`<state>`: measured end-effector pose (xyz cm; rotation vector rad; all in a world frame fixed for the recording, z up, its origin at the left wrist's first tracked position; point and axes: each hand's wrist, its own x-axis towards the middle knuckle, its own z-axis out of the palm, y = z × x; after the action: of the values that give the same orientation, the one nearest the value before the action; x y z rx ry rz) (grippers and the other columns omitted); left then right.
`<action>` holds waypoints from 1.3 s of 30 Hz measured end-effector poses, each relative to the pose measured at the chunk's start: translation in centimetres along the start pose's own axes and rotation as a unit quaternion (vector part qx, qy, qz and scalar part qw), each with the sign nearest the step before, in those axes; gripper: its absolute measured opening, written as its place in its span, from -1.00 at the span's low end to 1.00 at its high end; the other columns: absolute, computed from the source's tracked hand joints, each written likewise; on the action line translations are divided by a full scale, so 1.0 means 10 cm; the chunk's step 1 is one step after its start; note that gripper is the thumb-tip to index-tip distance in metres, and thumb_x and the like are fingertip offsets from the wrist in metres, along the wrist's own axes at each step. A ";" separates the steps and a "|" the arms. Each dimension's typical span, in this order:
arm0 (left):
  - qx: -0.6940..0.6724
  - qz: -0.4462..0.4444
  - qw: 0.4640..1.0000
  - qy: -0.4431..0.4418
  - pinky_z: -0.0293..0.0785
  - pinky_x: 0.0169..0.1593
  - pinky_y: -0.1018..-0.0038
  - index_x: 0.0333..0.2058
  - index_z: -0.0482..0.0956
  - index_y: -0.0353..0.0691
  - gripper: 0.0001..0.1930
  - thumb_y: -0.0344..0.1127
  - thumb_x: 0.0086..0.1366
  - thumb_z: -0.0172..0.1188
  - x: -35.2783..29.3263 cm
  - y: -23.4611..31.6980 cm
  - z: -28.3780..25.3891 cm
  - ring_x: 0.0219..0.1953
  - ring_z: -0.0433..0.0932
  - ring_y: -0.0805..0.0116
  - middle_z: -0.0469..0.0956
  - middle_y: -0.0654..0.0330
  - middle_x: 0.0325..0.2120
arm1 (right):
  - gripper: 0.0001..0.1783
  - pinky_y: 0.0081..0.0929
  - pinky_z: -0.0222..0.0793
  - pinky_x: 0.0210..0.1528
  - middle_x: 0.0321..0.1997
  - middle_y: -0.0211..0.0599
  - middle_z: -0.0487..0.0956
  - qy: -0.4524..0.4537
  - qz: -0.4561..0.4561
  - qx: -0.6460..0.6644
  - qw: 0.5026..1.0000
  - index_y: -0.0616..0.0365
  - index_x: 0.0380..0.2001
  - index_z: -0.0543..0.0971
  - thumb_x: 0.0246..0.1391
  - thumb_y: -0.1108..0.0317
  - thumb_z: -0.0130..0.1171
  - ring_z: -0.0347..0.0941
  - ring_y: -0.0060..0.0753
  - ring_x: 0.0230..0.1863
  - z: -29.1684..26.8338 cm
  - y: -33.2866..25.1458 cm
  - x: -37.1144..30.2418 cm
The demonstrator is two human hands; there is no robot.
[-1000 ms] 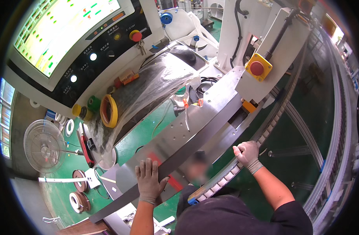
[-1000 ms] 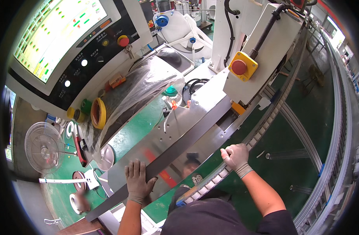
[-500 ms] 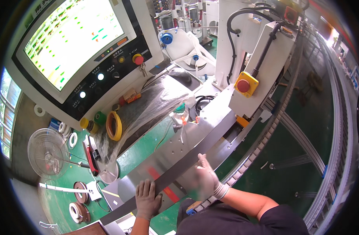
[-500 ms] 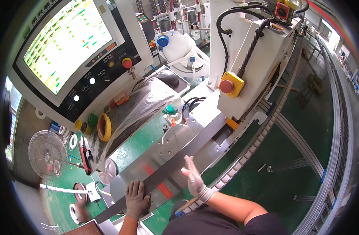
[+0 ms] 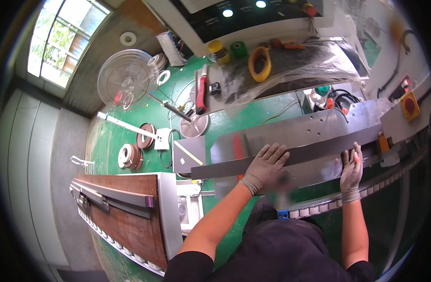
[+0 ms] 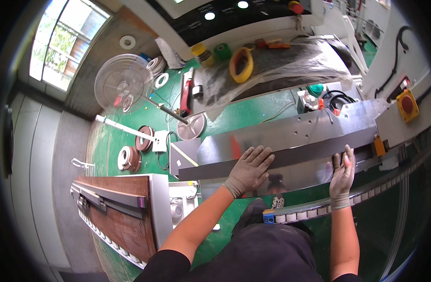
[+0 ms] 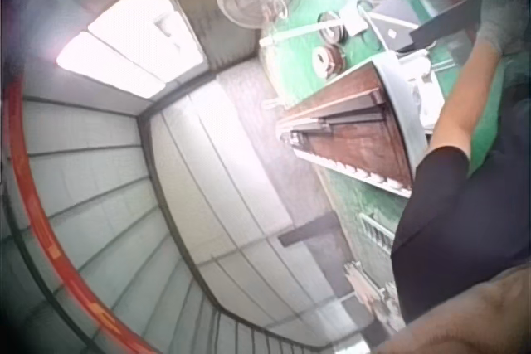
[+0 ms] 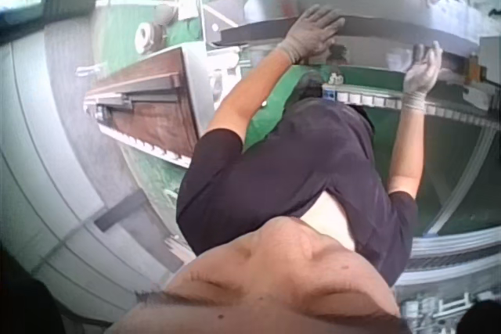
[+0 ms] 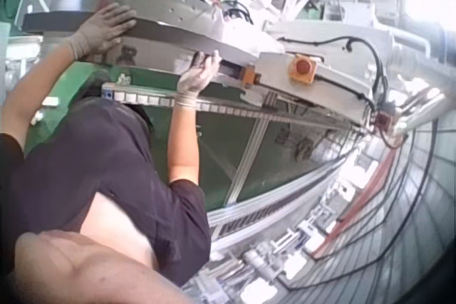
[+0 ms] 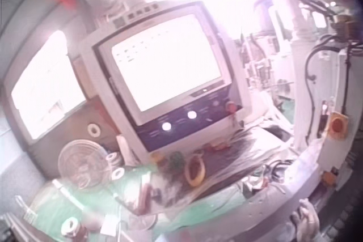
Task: The person places long wooden boards onto a conveyor belt and feeds them through a woodworking machine, adjusting the boards by hand as they enter the machine.
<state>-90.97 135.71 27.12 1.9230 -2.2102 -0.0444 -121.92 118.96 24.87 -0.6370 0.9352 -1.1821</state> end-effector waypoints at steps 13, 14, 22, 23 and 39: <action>0.069 -0.164 0.984 -0.009 0.06 0.49 0.00 0.31 0.38 -0.25 -0.25 -0.12 0.15 0.33 -1.41 -0.68 -0.30 0.42 0.25 -0.09 0.33 -0.03 0.36 | -0.34 -0.24 0.20 0.52 0.62 -0.36 0.09 -0.180 0.068 0.039 0.981 0.24 0.39 0.30 0.29 0.21 0.10 0.29 -0.39 0.44 0.26 0.34 -0.65; 0.079 -0.145 0.986 -0.023 -0.01 0.51 -0.03 0.33 0.34 -0.29 -0.19 -0.03 0.16 0.34 -1.35 -0.69 -0.28 0.44 0.22 -0.10 0.31 -0.04 0.37 | -0.37 -0.23 0.23 0.51 0.63 -0.34 0.05 -0.168 0.059 0.039 0.983 0.29 0.34 0.35 0.29 0.22 0.10 0.30 -0.39 0.43 0.24 0.27 -0.61; 0.023 -0.196 0.980 0.020 -0.05 0.52 -0.04 0.35 0.32 -0.31 -0.09 0.21 0.20 0.31 -0.73 -0.29 -0.07 0.47 0.15 -0.17 0.28 -0.03 0.40 | -0.53 -0.15 0.22 0.51 0.71 -0.36 -0.25 -0.126 -0.004 0.051 0.991 0.30 0.23 0.44 0.39 0.25 0.00 -0.03 -0.41 0.61 -0.16 0.03 -0.14; 0.022 -0.195 0.980 0.024 -0.05 0.52 -0.04 0.35 0.32 -0.31 -0.08 0.23 0.20 0.30 -0.65 -0.23 -0.03 0.47 0.15 -0.18 0.28 -0.03 0.40 | -0.54 -0.15 0.23 0.51 0.71 -0.34 -0.24 -0.115 0.003 0.067 0.991 0.30 0.23 0.45 0.39 0.26 -0.01 -0.03 -0.40 0.61 -0.22 0.02 -0.09; 0.021 -0.159 0.984 0.073 0.00 0.46 -0.01 0.29 0.38 -0.15 -0.29 -0.05 0.18 0.29 0.41 0.36 0.32 0.43 0.20 -0.01 0.30 0.10 0.36 | 0.07 -0.21 -0.34 0.65 0.69 -0.09 -0.12 -0.145 0.100 0.017 0.984 0.37 0.53 0.01 0.16 -0.04 0.19 -0.18 -0.21 0.66 0.73 0.27 -1.00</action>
<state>-95.52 131.84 25.17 2.2065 -1.8102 0.0916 -115.24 128.96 28.94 -0.6507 0.7115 -0.8958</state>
